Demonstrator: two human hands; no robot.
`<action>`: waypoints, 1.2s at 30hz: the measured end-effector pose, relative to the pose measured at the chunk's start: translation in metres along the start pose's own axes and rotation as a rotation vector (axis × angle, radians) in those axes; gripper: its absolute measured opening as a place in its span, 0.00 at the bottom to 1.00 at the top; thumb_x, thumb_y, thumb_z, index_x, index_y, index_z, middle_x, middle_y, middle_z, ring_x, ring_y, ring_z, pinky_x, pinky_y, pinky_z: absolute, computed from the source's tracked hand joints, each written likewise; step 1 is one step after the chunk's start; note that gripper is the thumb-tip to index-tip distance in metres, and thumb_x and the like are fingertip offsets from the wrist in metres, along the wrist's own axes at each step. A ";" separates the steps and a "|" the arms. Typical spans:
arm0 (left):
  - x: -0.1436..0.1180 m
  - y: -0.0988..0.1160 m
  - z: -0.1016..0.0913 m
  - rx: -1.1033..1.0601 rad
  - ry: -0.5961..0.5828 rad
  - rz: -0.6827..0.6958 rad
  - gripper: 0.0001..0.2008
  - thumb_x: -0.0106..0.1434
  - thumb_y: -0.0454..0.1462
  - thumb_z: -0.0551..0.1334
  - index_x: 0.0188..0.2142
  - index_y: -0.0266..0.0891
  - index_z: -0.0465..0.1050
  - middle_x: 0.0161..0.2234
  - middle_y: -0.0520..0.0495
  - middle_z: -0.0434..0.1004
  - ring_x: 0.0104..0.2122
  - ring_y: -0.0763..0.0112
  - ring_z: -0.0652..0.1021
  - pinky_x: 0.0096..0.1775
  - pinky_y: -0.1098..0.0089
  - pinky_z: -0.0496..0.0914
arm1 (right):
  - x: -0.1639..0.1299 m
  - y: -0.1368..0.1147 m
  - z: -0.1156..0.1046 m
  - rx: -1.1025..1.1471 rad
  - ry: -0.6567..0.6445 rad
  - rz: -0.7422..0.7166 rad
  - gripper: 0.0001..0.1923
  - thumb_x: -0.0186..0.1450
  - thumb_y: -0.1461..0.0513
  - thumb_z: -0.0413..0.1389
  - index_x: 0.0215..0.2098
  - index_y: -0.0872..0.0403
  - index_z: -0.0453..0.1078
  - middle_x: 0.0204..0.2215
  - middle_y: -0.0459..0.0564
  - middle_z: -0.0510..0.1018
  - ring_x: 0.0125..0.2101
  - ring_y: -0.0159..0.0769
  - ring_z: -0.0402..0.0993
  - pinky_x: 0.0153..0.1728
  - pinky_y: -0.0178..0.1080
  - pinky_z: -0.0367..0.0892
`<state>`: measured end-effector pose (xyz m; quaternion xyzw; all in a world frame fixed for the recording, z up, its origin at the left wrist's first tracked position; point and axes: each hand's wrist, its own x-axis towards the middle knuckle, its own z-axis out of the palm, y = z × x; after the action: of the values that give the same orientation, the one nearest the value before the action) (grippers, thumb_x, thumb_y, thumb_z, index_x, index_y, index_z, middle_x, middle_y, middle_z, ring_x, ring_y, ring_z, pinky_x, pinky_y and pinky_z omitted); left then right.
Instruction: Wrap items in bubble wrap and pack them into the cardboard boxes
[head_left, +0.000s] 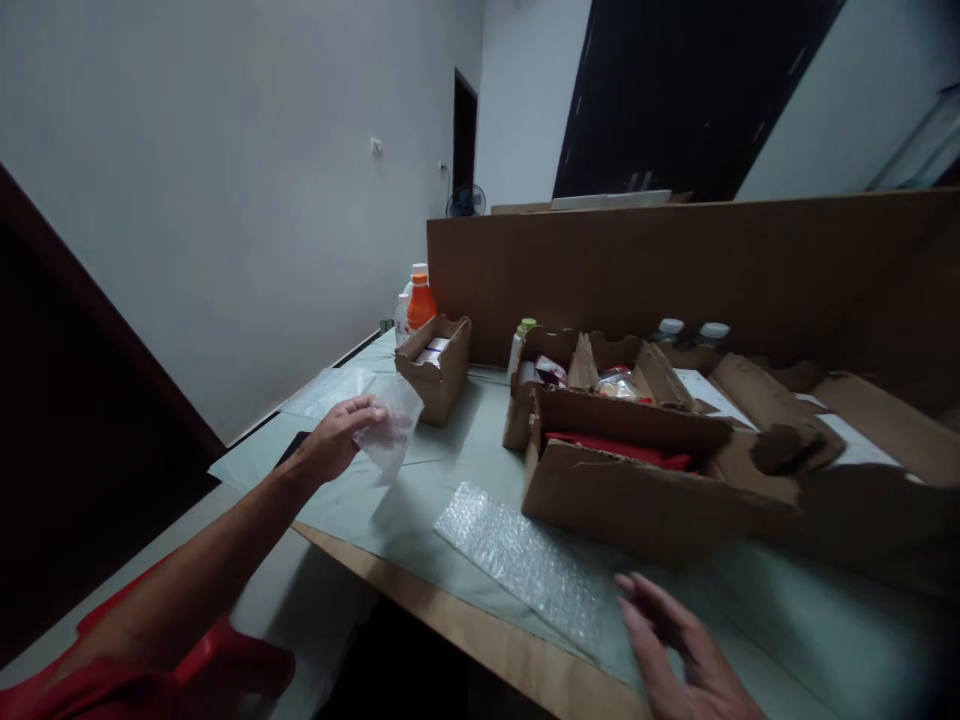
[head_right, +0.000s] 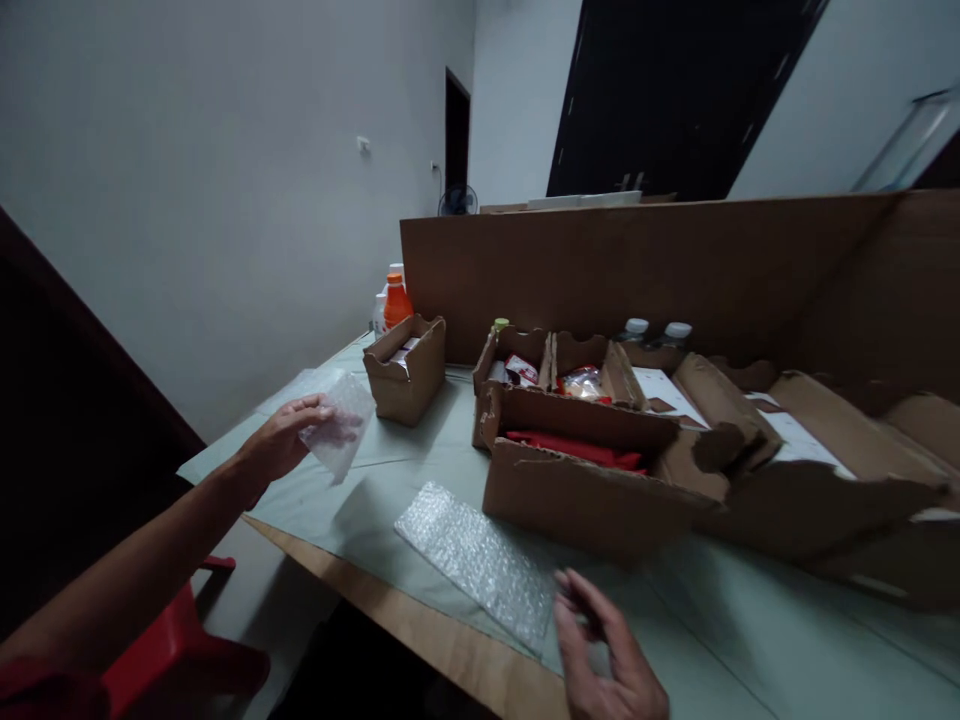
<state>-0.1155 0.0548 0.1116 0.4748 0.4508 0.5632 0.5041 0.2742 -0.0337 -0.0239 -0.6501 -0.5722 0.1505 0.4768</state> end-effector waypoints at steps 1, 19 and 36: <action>-0.006 -0.001 0.011 -0.053 -0.081 -0.040 0.16 0.49 0.43 0.73 0.29 0.36 0.71 0.30 0.44 0.83 0.28 0.63 0.82 0.34 0.66 0.75 | 0.003 -0.017 0.002 0.075 -0.071 -0.046 0.24 0.64 0.46 0.57 0.52 0.50 0.73 0.46 0.55 0.82 0.40 0.43 0.80 0.42 0.42 0.74; -0.048 -0.026 0.034 -0.111 -0.193 -0.134 0.15 0.53 0.44 0.73 0.34 0.36 0.77 0.31 0.46 0.82 0.29 0.66 0.80 0.36 0.68 0.73 | -0.033 -0.046 0.066 0.874 -0.927 0.212 0.37 0.56 0.45 0.66 0.61 0.46 0.68 0.56 0.55 0.74 0.54 0.46 0.72 0.53 0.47 0.66; -0.089 -0.018 0.042 -0.310 -0.485 -0.264 0.15 0.52 0.43 0.72 0.34 0.34 0.77 0.31 0.44 0.81 0.29 0.66 0.79 0.34 0.70 0.70 | -0.046 -0.074 0.077 0.845 -1.037 0.171 0.22 0.51 0.49 0.71 0.33 0.56 0.78 0.27 0.45 0.76 0.28 0.32 0.68 0.32 0.35 0.64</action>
<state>-0.0681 -0.0313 0.0929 0.4501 0.2840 0.4251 0.7321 0.1588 -0.0485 -0.0202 -0.2943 -0.5654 0.6913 0.3402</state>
